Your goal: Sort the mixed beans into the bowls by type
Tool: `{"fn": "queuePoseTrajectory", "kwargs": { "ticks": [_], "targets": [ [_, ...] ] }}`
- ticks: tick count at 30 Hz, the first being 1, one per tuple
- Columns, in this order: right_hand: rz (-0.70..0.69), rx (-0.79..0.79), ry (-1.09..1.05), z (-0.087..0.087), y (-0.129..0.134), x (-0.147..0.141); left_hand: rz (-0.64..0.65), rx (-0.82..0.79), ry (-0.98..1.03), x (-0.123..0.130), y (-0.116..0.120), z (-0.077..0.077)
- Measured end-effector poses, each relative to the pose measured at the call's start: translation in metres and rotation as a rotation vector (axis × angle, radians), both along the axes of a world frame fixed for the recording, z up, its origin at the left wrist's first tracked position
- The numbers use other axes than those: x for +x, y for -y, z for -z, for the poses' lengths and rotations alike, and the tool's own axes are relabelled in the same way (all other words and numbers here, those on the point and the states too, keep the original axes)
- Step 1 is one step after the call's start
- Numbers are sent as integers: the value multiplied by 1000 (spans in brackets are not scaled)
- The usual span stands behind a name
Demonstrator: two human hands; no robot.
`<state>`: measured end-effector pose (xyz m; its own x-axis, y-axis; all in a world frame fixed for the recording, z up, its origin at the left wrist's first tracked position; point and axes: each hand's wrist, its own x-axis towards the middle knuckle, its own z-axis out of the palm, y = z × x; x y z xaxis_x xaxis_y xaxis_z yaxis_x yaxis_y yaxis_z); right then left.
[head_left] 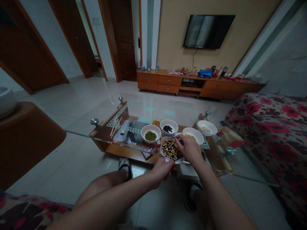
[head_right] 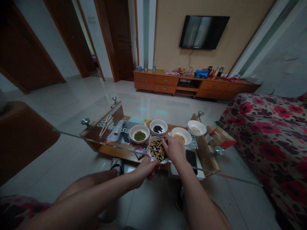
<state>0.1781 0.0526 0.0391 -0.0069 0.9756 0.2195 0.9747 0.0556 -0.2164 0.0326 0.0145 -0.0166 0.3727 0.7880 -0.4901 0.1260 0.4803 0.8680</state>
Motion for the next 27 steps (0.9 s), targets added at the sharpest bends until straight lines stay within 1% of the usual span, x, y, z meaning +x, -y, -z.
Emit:
{"fn": "queuePoseTrajectory", "kwargs": {
  "ticks": [6, 11, 18, 27],
  "targets": [
    [-69, 53, -68, 2, -7, -31, -4, -3, 30, 2, 0, 4],
    [-87, 69, -81, 6, -11, -41, -4, 13, 29, 2, -1, 6],
    [-63, 77, -102, 6, -8, -31, -7, -4, 12, 2, -1, 2],
    [-37, -24, -83, 11, -1, 1, 6, 5, 10, 0, 0, 1]
  ]
}}
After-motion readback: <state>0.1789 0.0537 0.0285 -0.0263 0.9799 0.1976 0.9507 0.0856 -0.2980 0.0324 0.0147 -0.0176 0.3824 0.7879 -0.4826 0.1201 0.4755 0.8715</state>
